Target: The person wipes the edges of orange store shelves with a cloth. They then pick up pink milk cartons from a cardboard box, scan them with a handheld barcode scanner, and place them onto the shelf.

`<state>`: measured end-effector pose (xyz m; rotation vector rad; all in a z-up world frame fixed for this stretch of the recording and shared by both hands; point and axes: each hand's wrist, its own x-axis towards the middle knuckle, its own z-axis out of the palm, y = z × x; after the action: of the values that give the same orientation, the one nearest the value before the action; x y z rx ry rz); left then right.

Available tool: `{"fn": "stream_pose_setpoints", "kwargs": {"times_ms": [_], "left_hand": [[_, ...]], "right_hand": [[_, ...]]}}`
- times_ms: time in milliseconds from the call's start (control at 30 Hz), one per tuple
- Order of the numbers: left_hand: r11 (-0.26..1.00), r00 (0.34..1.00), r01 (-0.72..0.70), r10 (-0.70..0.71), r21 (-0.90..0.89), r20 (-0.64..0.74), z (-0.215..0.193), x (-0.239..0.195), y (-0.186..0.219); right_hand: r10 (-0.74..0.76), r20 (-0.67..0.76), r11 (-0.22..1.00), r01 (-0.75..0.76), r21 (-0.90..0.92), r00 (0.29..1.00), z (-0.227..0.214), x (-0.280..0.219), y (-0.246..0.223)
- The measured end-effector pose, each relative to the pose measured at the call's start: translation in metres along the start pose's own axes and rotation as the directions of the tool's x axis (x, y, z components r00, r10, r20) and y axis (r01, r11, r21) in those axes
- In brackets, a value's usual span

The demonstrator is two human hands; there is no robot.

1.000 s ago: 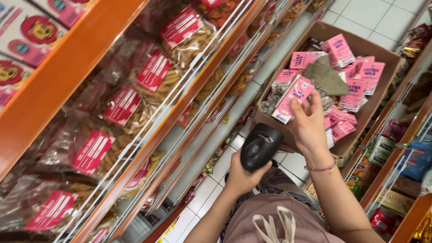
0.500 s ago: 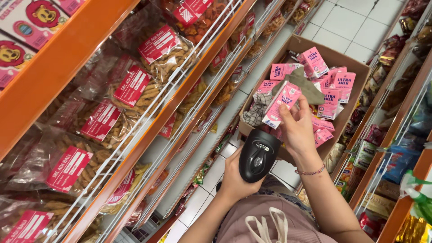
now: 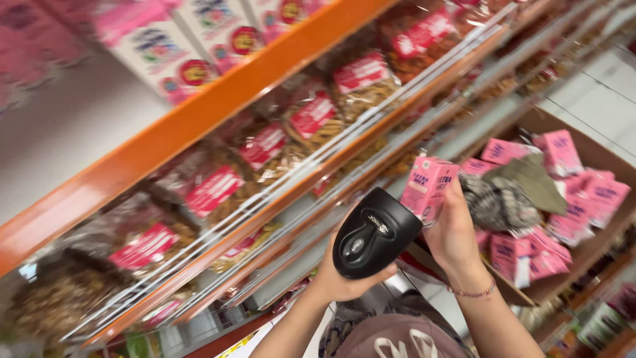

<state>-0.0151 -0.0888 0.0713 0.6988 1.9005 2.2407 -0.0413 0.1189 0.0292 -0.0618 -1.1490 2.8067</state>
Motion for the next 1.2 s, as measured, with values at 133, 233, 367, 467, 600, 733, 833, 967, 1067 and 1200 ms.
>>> {"fn": "stream_pose_setpoints", "kwargs": {"times_ms": [133, 233, 367, 467, 600, 733, 833, 967, 1067, 1200], "left_hand": [[0.966, 0.992, -0.124, 0.116, 0.227, 0.051, -0.037, -0.008, 0.053], [0.906, 0.978, -0.198, 0.21, 0.375, 0.01, -0.059, -0.021, 0.085], [0.797, 0.948, -0.26, 0.318, 0.545, -0.012, -0.087, -0.037, 0.114], [0.747, 0.921, -0.289, 0.387, 0.599, -0.038, -0.106, -0.041, 0.136], [0.875, 0.93, -0.189, 0.305, 0.445, -0.204, -0.121, -0.04, 0.167], [0.74, 0.886, -0.253, 0.436, 0.623, -0.158, -0.143, -0.026, 0.188], [0.484, 0.832, -0.275, 0.553, 0.831, -0.046, -0.155, -0.017, 0.199], [0.545, 0.823, -0.253, 0.556, 0.799, -0.119, -0.162, -0.01, 0.208], [0.626, 0.831, -0.221, 0.522, 0.748, -0.191, -0.166, -0.008, 0.213], [0.505, 0.818, -0.249, 0.567, 0.826, -0.1, -0.177, -0.006, 0.211]], "right_hand": [[0.031, 0.14, 0.999, -0.026, -0.038, 0.99, 0.069, -0.005, 0.002], [-0.054, 0.286, 0.963, 0.126, -0.238, 0.957, 0.111, -0.007, 0.008], [-0.143, 0.438, 0.906, 0.296, -0.304, 0.887, 0.159, -0.001, 0.017], [-0.225, 0.487, 0.861, 0.406, -0.306, 0.844, 0.193, 0.008, 0.025], [-0.384, 0.566, 0.761, 0.598, -0.253, 0.729, 0.238, 0.026, 0.031], [-0.489, 0.612, 0.591, 0.752, -0.291, 0.621, 0.274, 0.042, 0.028], [-0.498, 0.618, 0.593, 0.759, -0.269, 0.608, 0.296, 0.053, 0.027], [-0.527, 0.64, 0.377, 0.828, -0.415, 0.56, 0.31, 0.062, 0.028], [-0.562, 0.696, 0.168, 0.885, -0.433, 0.447, 0.316, 0.067, 0.028], [-0.577, 0.712, 0.103, 0.901, -0.422, 0.399, 0.325, 0.07, 0.021]]}}
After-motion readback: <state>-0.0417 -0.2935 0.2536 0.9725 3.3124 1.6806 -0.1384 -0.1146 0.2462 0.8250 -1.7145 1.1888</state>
